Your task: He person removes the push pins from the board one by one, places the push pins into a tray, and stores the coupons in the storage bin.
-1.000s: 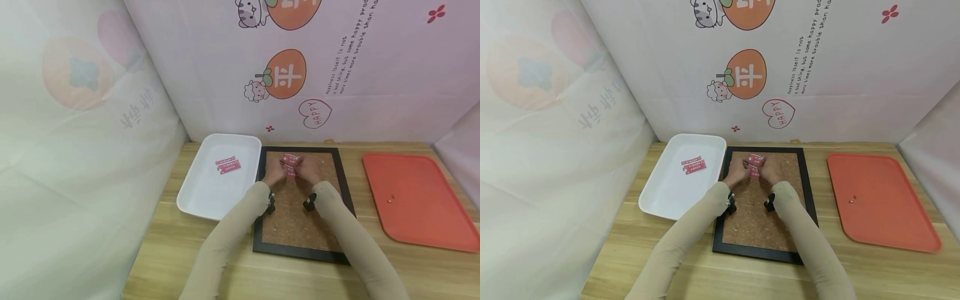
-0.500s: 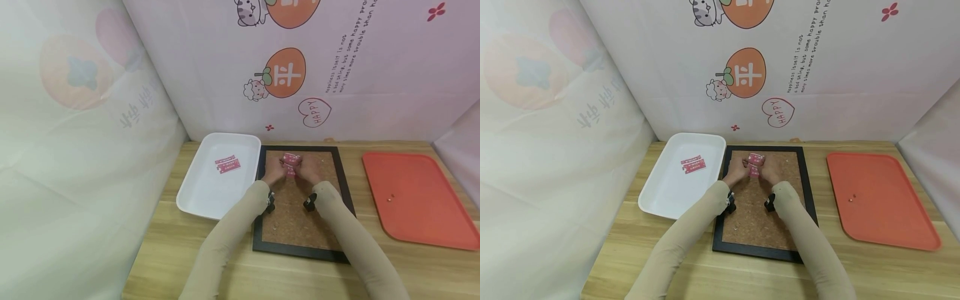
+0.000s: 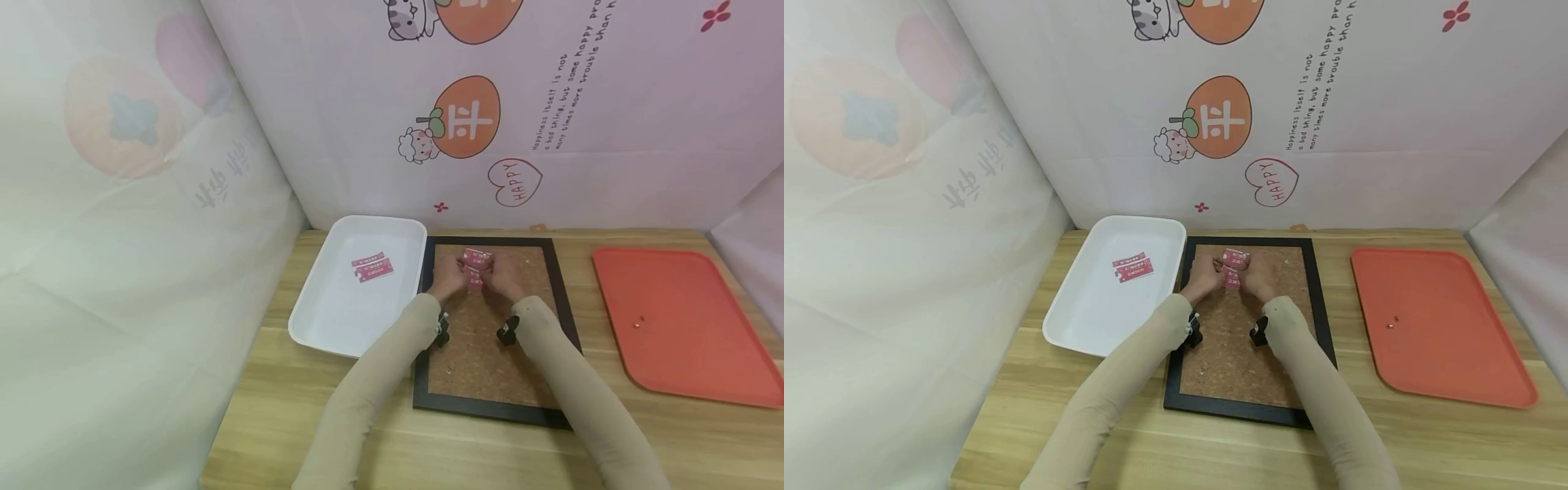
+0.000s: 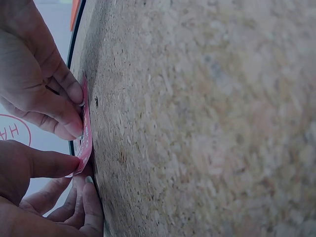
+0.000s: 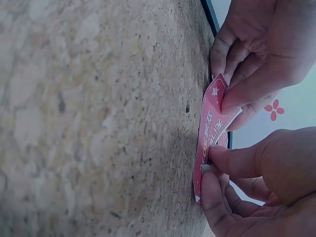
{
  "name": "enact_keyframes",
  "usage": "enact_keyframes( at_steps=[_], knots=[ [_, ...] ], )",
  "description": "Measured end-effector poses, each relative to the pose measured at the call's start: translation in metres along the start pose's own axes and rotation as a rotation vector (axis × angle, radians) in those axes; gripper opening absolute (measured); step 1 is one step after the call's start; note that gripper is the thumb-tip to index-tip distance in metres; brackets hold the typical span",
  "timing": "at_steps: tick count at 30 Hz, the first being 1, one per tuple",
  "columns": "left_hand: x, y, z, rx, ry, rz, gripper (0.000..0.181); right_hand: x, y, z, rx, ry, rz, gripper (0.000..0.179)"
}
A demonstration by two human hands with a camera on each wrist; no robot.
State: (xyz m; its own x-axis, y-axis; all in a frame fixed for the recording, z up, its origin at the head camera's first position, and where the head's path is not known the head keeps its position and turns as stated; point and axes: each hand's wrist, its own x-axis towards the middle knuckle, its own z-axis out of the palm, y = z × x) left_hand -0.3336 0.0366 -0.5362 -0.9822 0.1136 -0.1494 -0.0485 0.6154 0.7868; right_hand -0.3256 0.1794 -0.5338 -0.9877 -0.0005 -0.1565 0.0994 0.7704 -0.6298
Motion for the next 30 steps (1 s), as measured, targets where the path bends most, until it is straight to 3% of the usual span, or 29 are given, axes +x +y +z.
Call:
enact_keyframes(
  at_steps=[10,19,24,30],
  knots=[
    [-0.003,0.006,-0.003,0.03,0.013,0.011,0.028,-0.006,0.001,-0.007,0.037,-0.024,-0.064,0.022],
    [-0.005,-0.001,-0.007,0.038,-0.008,0.023,0.03,-0.006,0.011,-0.009,0.138,-0.065,-0.065,0.028],
    [-0.009,0.0,-0.014,0.057,-0.001,0.054,0.03,-0.005,0.021,-0.013,0.215,-0.09,-0.074,0.024],
    [-0.017,0.004,-0.029,0.054,0.005,0.096,0.034,-0.01,0.036,-0.026,0.201,-0.068,-0.137,0.024]
  ],
)
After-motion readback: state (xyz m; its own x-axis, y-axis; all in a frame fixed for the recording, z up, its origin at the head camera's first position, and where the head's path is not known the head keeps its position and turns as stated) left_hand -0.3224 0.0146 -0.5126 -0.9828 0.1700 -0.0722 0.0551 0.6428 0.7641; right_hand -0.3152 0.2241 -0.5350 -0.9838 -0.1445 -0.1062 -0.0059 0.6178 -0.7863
